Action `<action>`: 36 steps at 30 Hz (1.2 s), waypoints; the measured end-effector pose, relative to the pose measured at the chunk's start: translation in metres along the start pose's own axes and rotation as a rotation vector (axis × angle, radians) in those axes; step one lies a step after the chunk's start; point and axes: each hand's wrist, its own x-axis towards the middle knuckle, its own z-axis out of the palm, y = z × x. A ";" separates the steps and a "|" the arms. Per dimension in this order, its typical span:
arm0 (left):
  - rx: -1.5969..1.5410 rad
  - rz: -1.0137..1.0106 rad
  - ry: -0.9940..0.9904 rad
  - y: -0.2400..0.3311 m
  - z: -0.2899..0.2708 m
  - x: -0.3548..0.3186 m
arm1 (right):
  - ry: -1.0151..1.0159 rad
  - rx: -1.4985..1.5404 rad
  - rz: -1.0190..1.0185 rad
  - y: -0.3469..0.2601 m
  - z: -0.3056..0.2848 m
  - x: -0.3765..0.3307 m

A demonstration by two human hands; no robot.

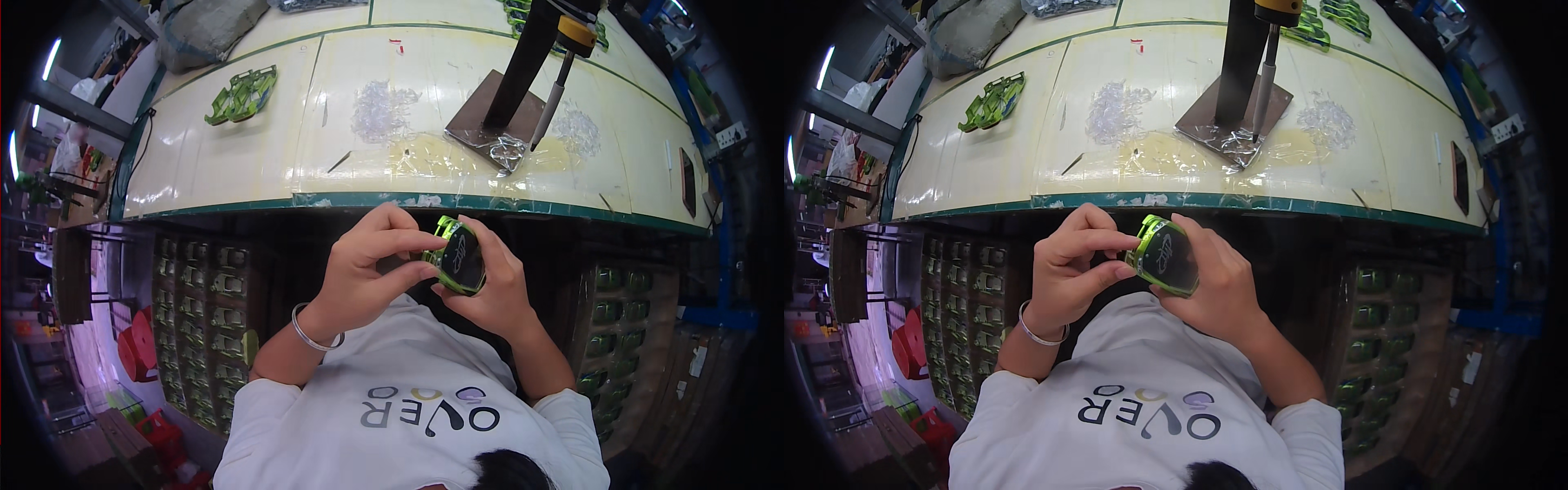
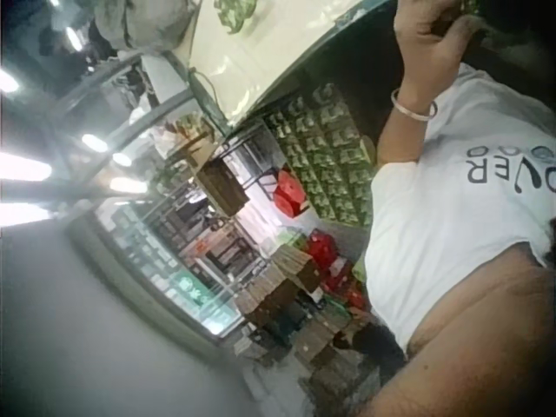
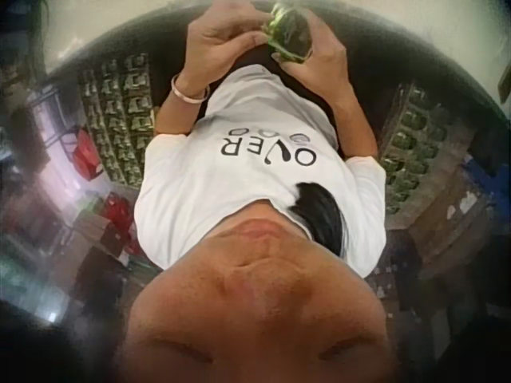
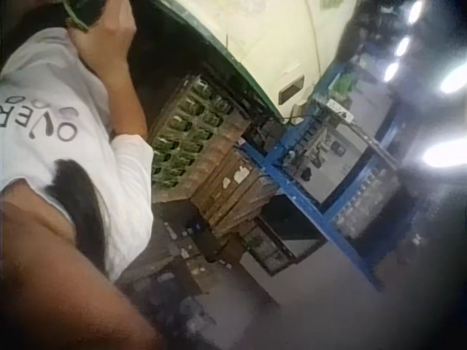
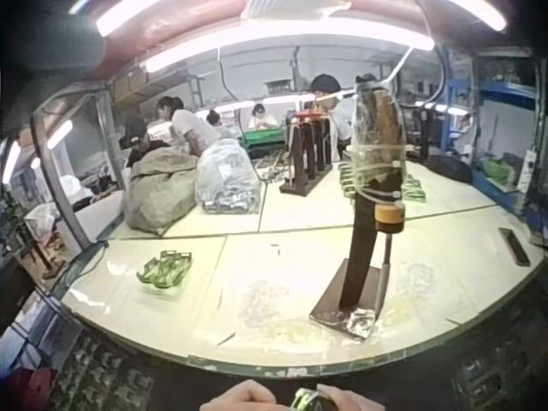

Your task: The person assembles toy car bodies by inserting clear window pieces into the car shells by hand, securing them using a mounted electric screwdriver, and placing the assembled shells into compartment trays and onto the workbench.

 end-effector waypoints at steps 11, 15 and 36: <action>-0.226 -0.280 -0.105 0.000 -0.008 0.009 | -0.051 -0.125 -0.265 0.000 -0.008 0.002; -0.235 -0.328 -0.177 0.001 -0.012 0.012 | -0.066 -0.146 -0.300 0.001 -0.009 0.001; 0.006 -0.074 0.048 -0.003 0.012 -0.013 | 0.017 -0.037 -0.053 0.000 -0.007 -0.002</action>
